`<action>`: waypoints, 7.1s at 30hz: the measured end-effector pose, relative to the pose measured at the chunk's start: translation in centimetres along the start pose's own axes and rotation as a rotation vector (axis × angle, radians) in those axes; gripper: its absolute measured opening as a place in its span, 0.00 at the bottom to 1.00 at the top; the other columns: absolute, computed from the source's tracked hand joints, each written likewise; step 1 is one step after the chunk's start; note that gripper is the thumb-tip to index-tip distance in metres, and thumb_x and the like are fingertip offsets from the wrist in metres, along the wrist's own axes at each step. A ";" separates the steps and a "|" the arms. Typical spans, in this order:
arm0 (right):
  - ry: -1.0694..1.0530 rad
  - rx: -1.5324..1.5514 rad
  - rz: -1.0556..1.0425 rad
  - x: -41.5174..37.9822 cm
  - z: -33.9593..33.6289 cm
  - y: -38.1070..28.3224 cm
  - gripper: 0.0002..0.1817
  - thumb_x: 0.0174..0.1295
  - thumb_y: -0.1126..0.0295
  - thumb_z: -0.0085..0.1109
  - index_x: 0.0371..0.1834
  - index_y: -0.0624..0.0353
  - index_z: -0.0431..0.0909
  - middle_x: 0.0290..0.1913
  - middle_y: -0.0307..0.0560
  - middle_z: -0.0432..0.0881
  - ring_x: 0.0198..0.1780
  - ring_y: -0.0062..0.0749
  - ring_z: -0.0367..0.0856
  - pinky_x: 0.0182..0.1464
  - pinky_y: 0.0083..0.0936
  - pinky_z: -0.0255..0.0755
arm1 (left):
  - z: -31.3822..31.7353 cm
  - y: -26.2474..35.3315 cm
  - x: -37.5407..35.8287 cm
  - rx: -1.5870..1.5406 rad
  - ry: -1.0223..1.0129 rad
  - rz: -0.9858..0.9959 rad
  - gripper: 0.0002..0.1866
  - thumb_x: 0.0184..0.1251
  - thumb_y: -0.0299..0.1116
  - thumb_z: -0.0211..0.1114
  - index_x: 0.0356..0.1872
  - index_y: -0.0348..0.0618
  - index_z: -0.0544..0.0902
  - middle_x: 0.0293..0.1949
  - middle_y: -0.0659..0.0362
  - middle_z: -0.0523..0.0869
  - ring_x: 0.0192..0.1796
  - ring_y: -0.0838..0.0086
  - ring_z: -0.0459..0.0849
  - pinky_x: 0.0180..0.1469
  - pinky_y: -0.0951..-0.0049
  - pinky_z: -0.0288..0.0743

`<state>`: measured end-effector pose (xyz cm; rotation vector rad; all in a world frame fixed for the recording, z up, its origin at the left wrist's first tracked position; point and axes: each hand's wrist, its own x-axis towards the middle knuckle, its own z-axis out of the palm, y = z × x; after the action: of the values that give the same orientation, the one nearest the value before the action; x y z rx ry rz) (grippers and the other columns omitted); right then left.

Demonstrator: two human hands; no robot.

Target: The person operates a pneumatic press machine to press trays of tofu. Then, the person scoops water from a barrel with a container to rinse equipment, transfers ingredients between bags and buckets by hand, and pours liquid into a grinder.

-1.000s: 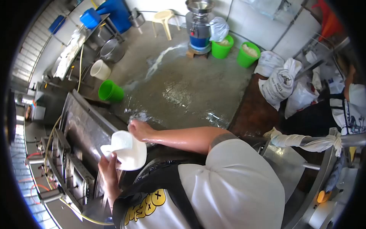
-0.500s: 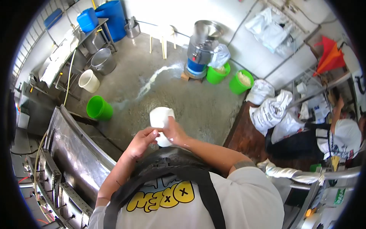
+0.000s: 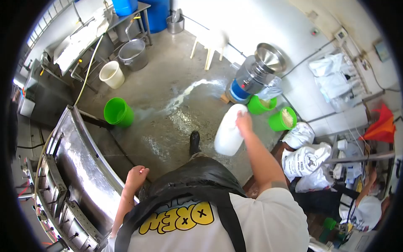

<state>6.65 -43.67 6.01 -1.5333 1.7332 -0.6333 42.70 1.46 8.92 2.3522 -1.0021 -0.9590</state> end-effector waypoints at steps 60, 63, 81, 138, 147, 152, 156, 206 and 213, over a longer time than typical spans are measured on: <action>-0.720 -0.263 -0.658 66.9 55.7 -66.1 0.23 0.71 0.57 0.67 0.60 0.64 0.79 0.46 0.60 0.90 0.49 0.53 0.89 0.53 0.44 0.80 | -41.5 14.7 104.8 -0.598 0.314 -0.314 0.14 0.72 0.40 0.59 0.38 0.41 0.89 0.28 0.55 0.87 0.30 0.72 0.86 0.36 0.63 0.77; -0.589 -0.089 -0.527 74.9 53.9 -56.5 0.22 0.69 0.59 0.67 0.57 0.65 0.81 0.50 0.62 0.89 0.53 0.53 0.88 0.56 0.43 0.79 | -37.7 11.9 103.0 -0.356 0.291 -0.383 0.13 0.66 0.33 0.58 0.26 0.39 0.85 0.17 0.55 0.85 0.21 0.65 0.85 0.29 0.60 0.79; -0.569 0.425 -0.580 98.1 62.0 -77.7 0.23 0.71 0.72 0.68 0.67 0.66 0.78 0.58 0.49 0.88 0.57 0.29 0.85 0.59 0.27 0.78 | -51.1 35.4 131.4 -0.087 0.450 -0.096 0.26 0.74 0.44 0.67 0.64 0.36 0.80 0.62 0.38 0.85 0.64 0.39 0.82 0.67 0.48 0.77; -1.003 -0.735 -0.952 143.5 149.7 -101.0 0.44 0.62 0.38 0.70 0.68 0.67 0.77 0.66 0.71 0.81 0.69 0.67 0.78 0.69 0.51 0.73 | -63.4 38.2 164.1 -0.180 0.221 -1.062 0.82 0.41 0.72 0.81 0.85 0.31 0.40 0.78 0.13 0.28 0.81 0.15 0.24 0.76 0.17 0.28; -1.126 -0.087 -1.065 133.4 128.5 -119.9 0.25 0.71 0.54 0.69 0.57 0.67 0.83 0.53 0.63 0.90 0.57 0.56 0.88 0.60 0.44 0.78 | -63.3 39.1 162.4 -0.235 0.352 -1.012 0.80 0.42 0.69 0.82 0.88 0.40 0.39 0.82 0.20 0.29 0.82 0.22 0.20 0.78 0.21 0.27; -1.026 -0.224 -1.377 130.6 113.1 -130.3 0.17 0.75 0.61 0.65 0.48 0.67 0.82 0.42 0.59 0.89 0.45 0.54 0.89 0.49 0.45 0.79 | -61.4 39.3 161.0 -0.210 0.487 -0.964 0.79 0.42 0.72 0.81 0.88 0.44 0.42 0.83 0.24 0.29 0.84 0.25 0.23 0.80 0.23 0.29; -1.267 -0.136 -1.565 125.4 101.1 -135.2 0.16 0.77 0.64 0.63 0.49 0.70 0.80 0.42 0.65 0.86 0.42 0.61 0.85 0.48 0.45 0.79 | -58.2 41.0 159.1 -0.199 0.563 -0.873 0.68 0.55 0.67 0.77 0.88 0.45 0.48 0.85 0.29 0.35 0.86 0.29 0.29 0.80 0.21 0.36; -0.311 -0.131 -0.756 148.8 120.2 -141.0 0.37 0.71 0.49 0.64 0.66 0.76 0.72 0.63 0.78 0.79 0.66 0.70 0.78 0.68 0.53 0.73 | -49.4 39.8 140.1 -0.863 1.647 -1.309 0.20 0.80 0.43 0.66 0.55 0.32 0.84 0.43 0.60 0.87 0.45 0.76 0.80 0.51 0.70 0.75; -0.451 -0.136 -0.554 159.4 133.8 -146.8 0.31 0.72 0.48 0.61 0.61 0.70 0.81 0.54 0.60 0.89 0.52 0.52 0.89 0.54 0.50 0.83 | -60.6 44.8 145.9 -0.580 1.586 -1.276 0.17 0.79 0.40 0.67 0.52 0.33 0.86 0.42 0.56 0.88 0.46 0.73 0.83 0.53 0.69 0.78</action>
<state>198.36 -211.29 4.52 -2.0857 1.0321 -0.3883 139.60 -131.07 13.37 2.0100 1.2464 0.4884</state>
